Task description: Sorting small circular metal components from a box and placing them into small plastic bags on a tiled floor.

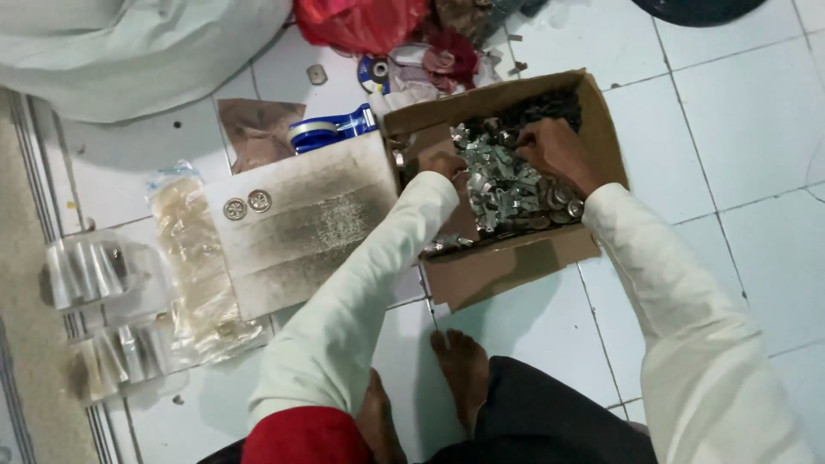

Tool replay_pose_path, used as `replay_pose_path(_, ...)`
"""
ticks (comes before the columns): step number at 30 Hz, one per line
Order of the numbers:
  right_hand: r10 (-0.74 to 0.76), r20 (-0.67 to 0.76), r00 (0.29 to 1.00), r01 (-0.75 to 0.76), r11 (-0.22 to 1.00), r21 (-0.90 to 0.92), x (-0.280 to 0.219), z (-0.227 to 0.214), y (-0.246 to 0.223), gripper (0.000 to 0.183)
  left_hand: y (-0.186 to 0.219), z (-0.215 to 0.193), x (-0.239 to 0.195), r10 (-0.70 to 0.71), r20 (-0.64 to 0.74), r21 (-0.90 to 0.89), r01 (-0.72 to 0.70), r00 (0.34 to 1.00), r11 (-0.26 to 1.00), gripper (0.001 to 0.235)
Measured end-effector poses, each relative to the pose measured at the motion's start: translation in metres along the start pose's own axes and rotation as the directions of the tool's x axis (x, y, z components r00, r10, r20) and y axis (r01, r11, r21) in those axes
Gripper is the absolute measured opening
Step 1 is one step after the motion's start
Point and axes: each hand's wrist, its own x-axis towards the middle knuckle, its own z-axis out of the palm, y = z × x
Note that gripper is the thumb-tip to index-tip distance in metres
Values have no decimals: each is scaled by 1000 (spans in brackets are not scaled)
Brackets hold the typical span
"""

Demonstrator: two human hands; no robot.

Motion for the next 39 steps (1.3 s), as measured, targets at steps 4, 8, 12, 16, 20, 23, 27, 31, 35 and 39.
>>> replay_pose_path(4,87,21,996,-79,965,-251,-24,29,101,10,90,30,-10,1,71,-50,3,997,999,19)
replay_pose_path(8,-101,43,994,107,799,-592,-76,13,99,23,82,263,-6,-18,115,-6,19,993,1000,27)
replay_pose_path(12,-302,-91,949,203,805,-558,-90,41,149,31,125,206,29,-66,315,85,41,947,996,52)
replay_pose_path(16,-259,-70,963,152,741,-654,-94,35,135,32,90,268,50,-171,419,98,143,891,985,62)
replay_pose_path(20,-27,49,998,51,794,-606,-83,44,175,36,96,234,42,-39,358,172,-25,933,985,54)
replay_pose_path(23,127,159,979,-12,815,-580,-77,46,184,60,131,176,20,73,262,200,-128,962,971,53)
replay_pose_path(27,109,209,972,-13,909,-416,-76,38,181,54,171,102,-6,134,193,170,-168,972,971,55)
replay_pose_path(31,143,203,969,-90,964,-249,-75,6,155,59,142,154,10,130,229,100,-156,965,983,46)
replay_pose_path(35,175,226,958,-124,966,-225,-72,-13,115,23,126,201,21,356,41,275,-353,934,894,38)
replay_pose_path(39,190,137,972,-159,964,-211,-75,-10,118,33,140,188,21,444,-153,346,-373,883,861,26)
